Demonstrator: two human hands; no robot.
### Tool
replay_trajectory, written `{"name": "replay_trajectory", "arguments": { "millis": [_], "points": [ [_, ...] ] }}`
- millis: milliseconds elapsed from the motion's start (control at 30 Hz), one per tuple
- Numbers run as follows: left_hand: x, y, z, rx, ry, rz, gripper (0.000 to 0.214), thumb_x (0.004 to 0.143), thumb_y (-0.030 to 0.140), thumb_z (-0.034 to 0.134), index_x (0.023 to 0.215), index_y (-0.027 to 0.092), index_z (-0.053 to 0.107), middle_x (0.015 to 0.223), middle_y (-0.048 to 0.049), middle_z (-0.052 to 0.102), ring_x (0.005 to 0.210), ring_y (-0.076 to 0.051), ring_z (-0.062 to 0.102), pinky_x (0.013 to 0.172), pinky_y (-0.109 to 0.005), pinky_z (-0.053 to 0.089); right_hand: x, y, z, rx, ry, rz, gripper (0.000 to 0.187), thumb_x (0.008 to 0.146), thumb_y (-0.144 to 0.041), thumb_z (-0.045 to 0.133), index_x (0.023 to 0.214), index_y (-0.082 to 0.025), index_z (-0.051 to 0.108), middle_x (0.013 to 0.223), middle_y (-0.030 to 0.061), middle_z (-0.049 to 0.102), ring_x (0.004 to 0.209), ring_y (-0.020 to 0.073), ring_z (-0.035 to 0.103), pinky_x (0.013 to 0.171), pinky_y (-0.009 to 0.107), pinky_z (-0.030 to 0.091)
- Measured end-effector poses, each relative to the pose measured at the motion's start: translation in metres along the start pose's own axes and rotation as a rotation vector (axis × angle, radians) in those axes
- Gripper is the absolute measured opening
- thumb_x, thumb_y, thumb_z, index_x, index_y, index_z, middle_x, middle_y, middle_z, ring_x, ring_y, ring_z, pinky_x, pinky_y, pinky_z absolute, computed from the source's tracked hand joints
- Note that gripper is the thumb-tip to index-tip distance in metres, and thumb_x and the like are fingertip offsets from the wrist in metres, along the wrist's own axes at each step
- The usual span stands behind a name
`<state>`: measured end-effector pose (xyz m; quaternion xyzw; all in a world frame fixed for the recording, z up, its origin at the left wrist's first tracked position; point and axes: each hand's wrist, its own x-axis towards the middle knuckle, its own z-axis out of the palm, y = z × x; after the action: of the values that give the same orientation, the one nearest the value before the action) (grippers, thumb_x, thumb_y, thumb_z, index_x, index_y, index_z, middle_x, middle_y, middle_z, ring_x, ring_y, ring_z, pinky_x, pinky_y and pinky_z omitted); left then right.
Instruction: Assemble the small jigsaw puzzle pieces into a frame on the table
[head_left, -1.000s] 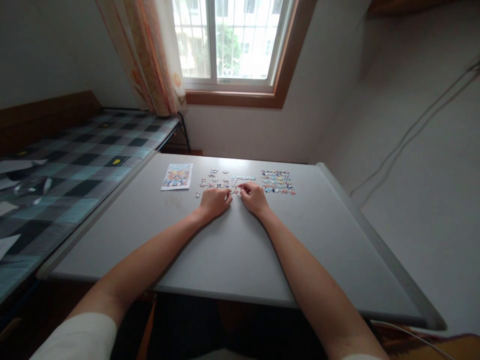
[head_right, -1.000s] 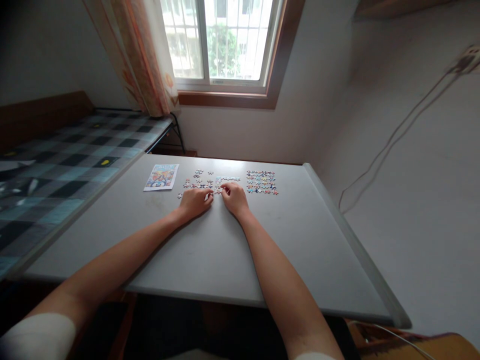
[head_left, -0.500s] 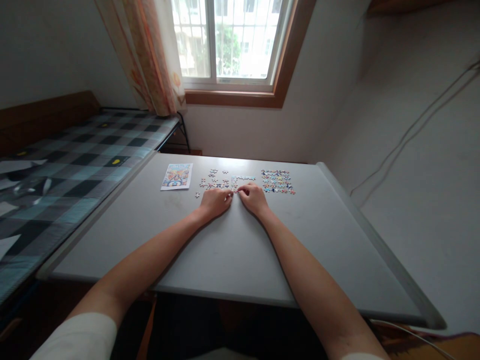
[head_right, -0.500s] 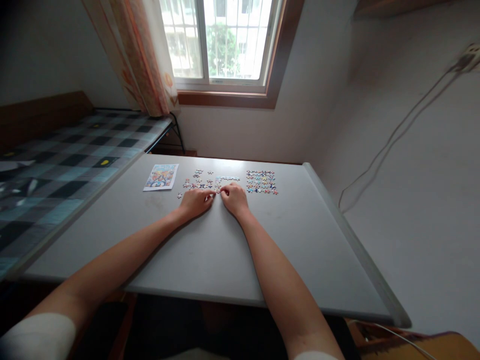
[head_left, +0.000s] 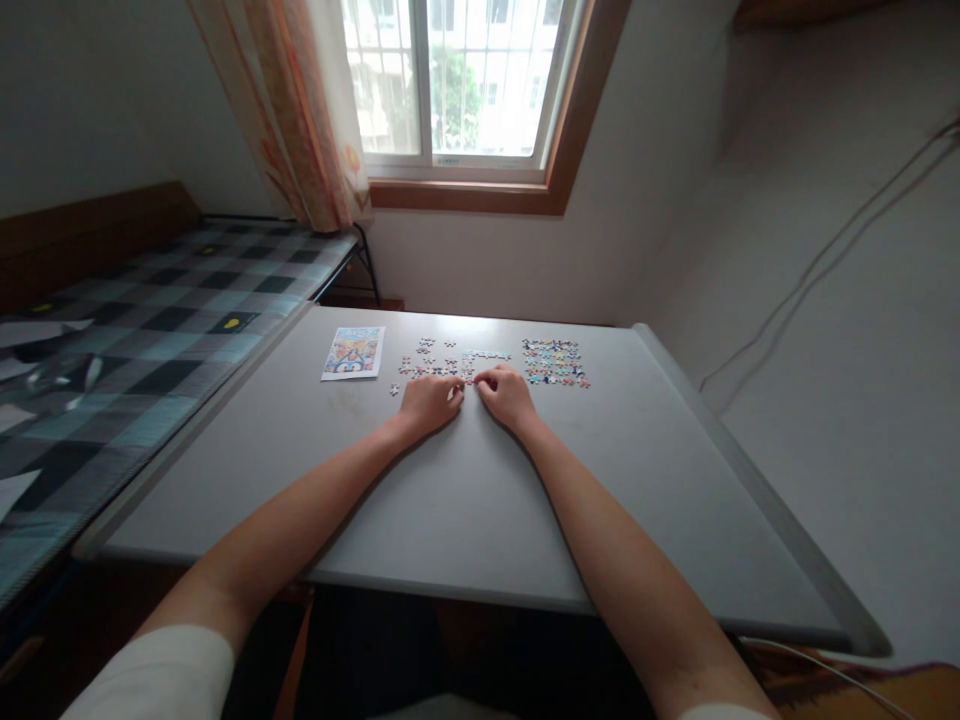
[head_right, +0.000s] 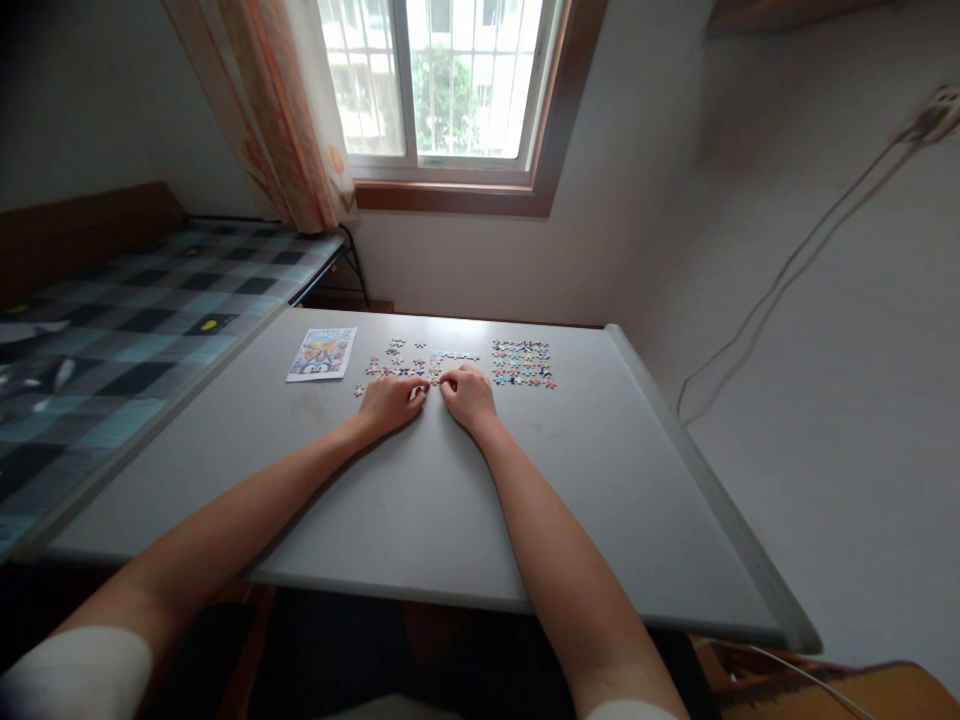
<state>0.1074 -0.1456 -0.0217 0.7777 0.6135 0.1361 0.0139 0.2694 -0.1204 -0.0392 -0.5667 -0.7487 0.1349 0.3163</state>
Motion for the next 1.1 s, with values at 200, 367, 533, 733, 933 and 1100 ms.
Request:
{"name": "replay_trajectory", "arguments": {
  "millis": [200,367,533,733,933,1100],
  "points": [
    [0.0015,-0.0024,0.0027,-0.016,0.007,0.002,0.032,0.086,0.031,0.045,0.104,0.029,0.071,0.089,-0.0037,0.073,0.083,-0.021,0.066,0.076,-0.030,0.046,0.0004,0.0022,0.0016,0.052,0.022,-0.003,0.020,0.080,-0.021,0.054,0.086,-0.021,0.073,0.082,0.0025,0.062,0.073,0.0139,0.056,0.079,0.027,0.043],
    [0.0016,-0.0030,0.0032,-0.012,0.012,0.009,0.032,0.085,0.031,0.045,0.103,0.028,0.071,0.089,-0.0042,0.073,0.083,-0.021,0.066,0.076,-0.030,0.046,-0.0001,0.0024,0.0018,0.047,0.005,-0.026,0.021,0.079,-0.020,0.055,0.087,-0.024,0.074,0.083,0.0017,0.061,0.074,0.0139,0.056,0.078,0.027,0.042],
    [0.0015,-0.0028,0.0037,-0.009,0.013,0.007,0.033,0.085,0.031,0.046,0.109,0.030,0.069,0.088,-0.0037,0.073,0.083,-0.021,0.066,0.075,-0.030,0.046,-0.0005,0.0020,0.0014,0.022,-0.017,-0.033,0.021,0.081,-0.022,0.055,0.087,-0.026,0.075,0.084,0.0017,0.061,0.077,0.0147,0.056,0.080,0.028,0.041],
    [0.0023,-0.0036,0.0057,0.015,0.015,0.018,0.032,0.085,0.032,0.045,0.105,0.030,0.070,0.088,-0.0042,0.073,0.082,-0.021,0.066,0.071,-0.030,0.046,-0.0004,0.0001,0.0010,-0.015,-0.027,-0.024,0.022,0.082,-0.022,0.054,0.088,-0.026,0.075,0.086,0.0022,0.061,0.078,0.0152,0.056,0.079,0.029,0.040],
    [0.0021,-0.0021,0.0035,0.022,-0.009,0.007,0.032,0.086,0.033,0.044,0.104,0.028,0.070,0.088,-0.0051,0.073,0.083,-0.021,0.066,0.073,-0.030,0.046,-0.0014,-0.0040,-0.0009,-0.044,-0.038,-0.018,0.021,0.082,-0.023,0.054,0.088,-0.026,0.074,0.087,0.0029,0.061,0.082,0.0163,0.056,0.081,0.030,0.040],
    [0.0007,0.0008,-0.0002,0.020,-0.014,-0.018,0.034,0.086,0.032,0.045,0.110,0.030,0.068,0.091,-0.0047,0.073,0.085,-0.021,0.066,0.075,-0.030,0.046,-0.0008,-0.0005,0.0010,0.005,-0.017,-0.031,0.022,0.082,-0.021,0.054,0.090,-0.025,0.074,0.086,0.0021,0.061,0.080,0.0150,0.056,0.080,0.028,0.040]
  ]
}}
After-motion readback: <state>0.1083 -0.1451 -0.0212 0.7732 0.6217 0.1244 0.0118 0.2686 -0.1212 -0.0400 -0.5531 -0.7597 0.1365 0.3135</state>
